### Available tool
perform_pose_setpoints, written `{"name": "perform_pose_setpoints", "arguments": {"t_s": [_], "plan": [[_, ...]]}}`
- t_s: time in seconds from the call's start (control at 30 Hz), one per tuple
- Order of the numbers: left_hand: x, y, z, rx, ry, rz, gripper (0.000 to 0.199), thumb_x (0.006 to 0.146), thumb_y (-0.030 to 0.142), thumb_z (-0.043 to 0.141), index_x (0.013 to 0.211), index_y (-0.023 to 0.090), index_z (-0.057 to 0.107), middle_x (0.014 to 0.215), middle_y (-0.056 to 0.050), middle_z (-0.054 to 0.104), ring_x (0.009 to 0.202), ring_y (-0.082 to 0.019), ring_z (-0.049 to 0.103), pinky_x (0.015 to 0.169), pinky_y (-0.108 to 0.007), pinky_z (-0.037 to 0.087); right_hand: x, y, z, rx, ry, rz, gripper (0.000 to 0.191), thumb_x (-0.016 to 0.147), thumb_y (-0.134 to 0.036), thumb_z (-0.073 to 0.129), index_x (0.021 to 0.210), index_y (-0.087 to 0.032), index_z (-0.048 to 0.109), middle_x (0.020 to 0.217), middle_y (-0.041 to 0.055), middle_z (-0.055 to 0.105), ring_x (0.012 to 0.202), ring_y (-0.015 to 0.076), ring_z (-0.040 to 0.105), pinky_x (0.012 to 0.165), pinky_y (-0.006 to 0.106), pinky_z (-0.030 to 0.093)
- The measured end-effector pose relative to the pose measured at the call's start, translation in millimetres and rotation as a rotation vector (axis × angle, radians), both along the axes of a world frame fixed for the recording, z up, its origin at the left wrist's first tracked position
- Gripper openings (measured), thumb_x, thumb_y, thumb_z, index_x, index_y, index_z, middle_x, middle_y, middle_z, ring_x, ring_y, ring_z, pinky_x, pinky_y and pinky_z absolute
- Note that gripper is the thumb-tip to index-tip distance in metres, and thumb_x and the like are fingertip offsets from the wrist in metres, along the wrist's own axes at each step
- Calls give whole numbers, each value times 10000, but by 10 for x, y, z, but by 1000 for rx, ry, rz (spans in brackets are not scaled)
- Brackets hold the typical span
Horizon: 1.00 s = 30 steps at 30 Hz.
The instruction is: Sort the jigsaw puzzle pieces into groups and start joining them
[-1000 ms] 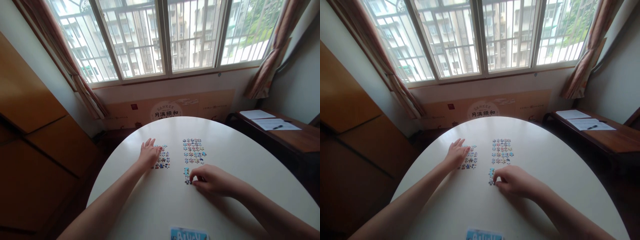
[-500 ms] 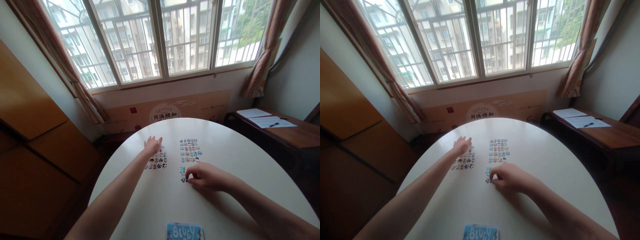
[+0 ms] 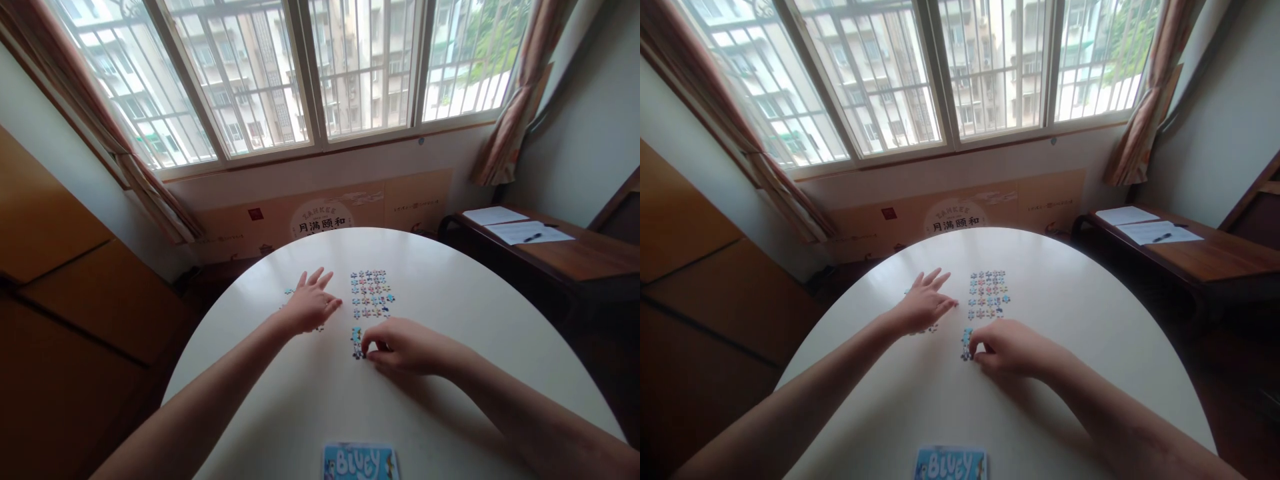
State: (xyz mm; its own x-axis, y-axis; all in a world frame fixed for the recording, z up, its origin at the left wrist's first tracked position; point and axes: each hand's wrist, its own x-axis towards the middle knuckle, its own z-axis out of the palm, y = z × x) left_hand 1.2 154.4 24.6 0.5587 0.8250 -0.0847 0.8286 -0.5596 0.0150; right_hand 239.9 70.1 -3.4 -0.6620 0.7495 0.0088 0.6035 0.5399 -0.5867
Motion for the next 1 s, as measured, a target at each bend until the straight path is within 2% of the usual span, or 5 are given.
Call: {"name": "perform_pose_setpoints", "arguments": {"t_s": [0.23,0.4,0.53,0.63,1.0], "plan": [[-223,-756,123,34,-43,-273,173,896,276,688,983,370,804,1616,-24,382,1540,-355,187,1206,-665,153,7,-10,14,-11,7,13,232,876,-211,599,1028,-253,769,874,20,762,764,174,647,684,268,415],[-383,-858,59,48,-156,-401,261,873,122,674,943,346,790,1560,0,463,1479,-330,341,1177,-614,291,17,-12,31,-37,12,2,232,889,-202,588,1023,-248,772,888,22,764,774,172,650,709,273,438],[-440,-821,63,62,-218,-307,164,936,141,597,930,231,734,1157,-59,709,1079,-241,644,912,-410,524,21,-2,36,-51,14,-12,239,903,-211,587,1048,-251,772,880,26,753,757,161,633,710,273,441],[-424,-865,89,16,-167,-190,72,928,225,643,892,206,702,889,-22,704,797,-190,650,694,-316,504,29,7,19,-48,17,-11,218,907,-220,593,1030,-238,772,857,27,744,736,152,621,689,265,436],[-233,-982,-73,-108,-88,-180,182,866,366,679,843,187,659,892,-43,678,779,-213,636,644,-311,463,17,13,-36,-7,67,-40,205,909,-216,592,1034,-204,754,817,25,730,688,132,620,656,253,445]]}}
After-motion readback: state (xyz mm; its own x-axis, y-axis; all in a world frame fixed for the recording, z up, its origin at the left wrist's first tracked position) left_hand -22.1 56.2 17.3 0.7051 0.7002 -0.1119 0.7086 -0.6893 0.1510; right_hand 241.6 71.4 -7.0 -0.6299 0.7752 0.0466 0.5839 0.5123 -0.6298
